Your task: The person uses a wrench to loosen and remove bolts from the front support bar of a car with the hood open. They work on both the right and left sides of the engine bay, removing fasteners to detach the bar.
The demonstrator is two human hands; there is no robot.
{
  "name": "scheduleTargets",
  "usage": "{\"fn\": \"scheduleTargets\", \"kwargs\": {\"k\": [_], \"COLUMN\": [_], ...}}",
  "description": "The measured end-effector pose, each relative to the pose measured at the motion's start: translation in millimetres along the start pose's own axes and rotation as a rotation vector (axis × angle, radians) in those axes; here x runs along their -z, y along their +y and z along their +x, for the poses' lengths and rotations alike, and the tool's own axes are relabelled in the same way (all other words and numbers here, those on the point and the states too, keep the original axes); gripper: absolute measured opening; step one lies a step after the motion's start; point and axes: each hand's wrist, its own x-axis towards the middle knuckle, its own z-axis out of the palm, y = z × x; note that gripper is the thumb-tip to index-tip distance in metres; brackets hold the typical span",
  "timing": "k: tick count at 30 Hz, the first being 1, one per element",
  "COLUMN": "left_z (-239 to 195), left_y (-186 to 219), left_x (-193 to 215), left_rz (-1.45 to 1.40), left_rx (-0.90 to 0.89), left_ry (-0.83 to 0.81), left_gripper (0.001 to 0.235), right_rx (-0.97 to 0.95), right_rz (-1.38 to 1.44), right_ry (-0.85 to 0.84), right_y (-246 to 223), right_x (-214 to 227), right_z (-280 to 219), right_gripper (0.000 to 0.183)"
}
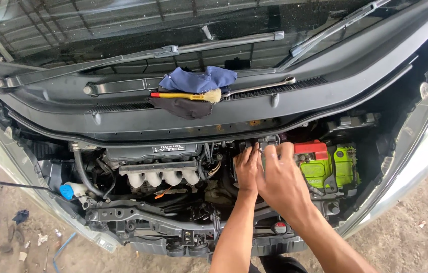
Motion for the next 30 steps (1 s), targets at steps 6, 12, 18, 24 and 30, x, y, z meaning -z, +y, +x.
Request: {"fn": "scheduleTargets", "kwargs": {"k": [6,12,18,24,30], "left_z": [15,10,6,8,36], "left_y": [-2,-4,-5,-4,15], "left_x": [19,17,13,8,15], "left_rz": [0.010,-0.015,-0.078,-0.045,-0.063], "left_rx": [-0.075,-0.123,-0.050,-0.022,0.018], "left_ry": [-0.067,-0.042,-0.094,-0.041,-0.012], "left_gripper": [0.012,0.019,0.026,0.018,0.016], "right_rx": [0.133,0.052,-0.047,0.040,0.116], "right_rz": [-0.169,-0.022,0.015,-0.001,0.012], "right_ry": [0.222,-0.042,0.028,0.098,0.351], "right_y": [30,13,23,44,63], "right_x": [-35,-11,-9,-25,-20], "right_z": [5,-2,-8,-15,-17], "right_gripper": [0.033,0.029,0.049,0.028,0.023]}}
